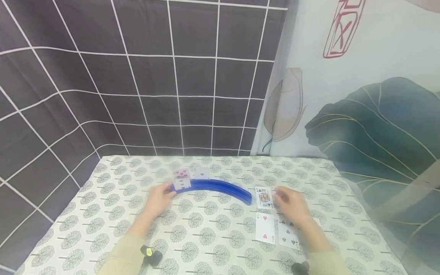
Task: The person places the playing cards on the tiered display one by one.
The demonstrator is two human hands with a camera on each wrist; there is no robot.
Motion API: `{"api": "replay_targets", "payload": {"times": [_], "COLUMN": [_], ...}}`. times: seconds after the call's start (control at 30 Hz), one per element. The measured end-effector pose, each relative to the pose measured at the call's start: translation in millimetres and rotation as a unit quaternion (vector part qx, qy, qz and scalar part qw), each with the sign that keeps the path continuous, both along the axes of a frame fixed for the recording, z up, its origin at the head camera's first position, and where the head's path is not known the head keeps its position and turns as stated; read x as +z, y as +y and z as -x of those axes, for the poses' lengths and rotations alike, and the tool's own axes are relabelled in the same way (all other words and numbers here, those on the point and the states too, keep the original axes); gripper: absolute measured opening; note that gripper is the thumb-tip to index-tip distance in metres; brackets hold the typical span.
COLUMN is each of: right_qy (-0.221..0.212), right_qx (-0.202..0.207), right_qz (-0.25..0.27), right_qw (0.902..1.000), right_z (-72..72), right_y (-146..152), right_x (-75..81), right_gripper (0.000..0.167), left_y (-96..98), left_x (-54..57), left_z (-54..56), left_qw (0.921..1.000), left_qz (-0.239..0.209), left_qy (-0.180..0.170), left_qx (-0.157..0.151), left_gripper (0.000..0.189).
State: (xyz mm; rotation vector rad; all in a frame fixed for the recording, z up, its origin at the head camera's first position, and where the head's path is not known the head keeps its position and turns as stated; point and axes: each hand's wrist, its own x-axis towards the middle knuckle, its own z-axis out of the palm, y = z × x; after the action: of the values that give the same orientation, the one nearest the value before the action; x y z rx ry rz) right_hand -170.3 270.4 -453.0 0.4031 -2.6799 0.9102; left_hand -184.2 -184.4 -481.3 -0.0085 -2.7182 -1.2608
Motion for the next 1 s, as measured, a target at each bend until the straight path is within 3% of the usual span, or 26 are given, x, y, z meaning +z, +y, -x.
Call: {"api": "replay_targets", "payload": {"times": [0.63,1.0], "right_qy": [-0.001,-0.053], "right_qx": [-0.016,-0.028], "right_qz": [-0.024,-0.028], "right_qw": [0.9996,0.9978], "right_z": [-8.5,-16.5], "right_y": [22.9,35.7], "right_x": [-5.0,0.1], "right_gripper": [0.022,0.032], "left_y": [-1.2,-0.5], "left_x": [-2.0,-1.6], "left_z": [1.0,-0.1], "left_qw": [0.9999,1.0], "left_qz": [-0.004,-0.003], "left_qy": [0.007,0.003], "left_qx": [-0.006,0.001], "left_gripper": [0.047,0.046]}}
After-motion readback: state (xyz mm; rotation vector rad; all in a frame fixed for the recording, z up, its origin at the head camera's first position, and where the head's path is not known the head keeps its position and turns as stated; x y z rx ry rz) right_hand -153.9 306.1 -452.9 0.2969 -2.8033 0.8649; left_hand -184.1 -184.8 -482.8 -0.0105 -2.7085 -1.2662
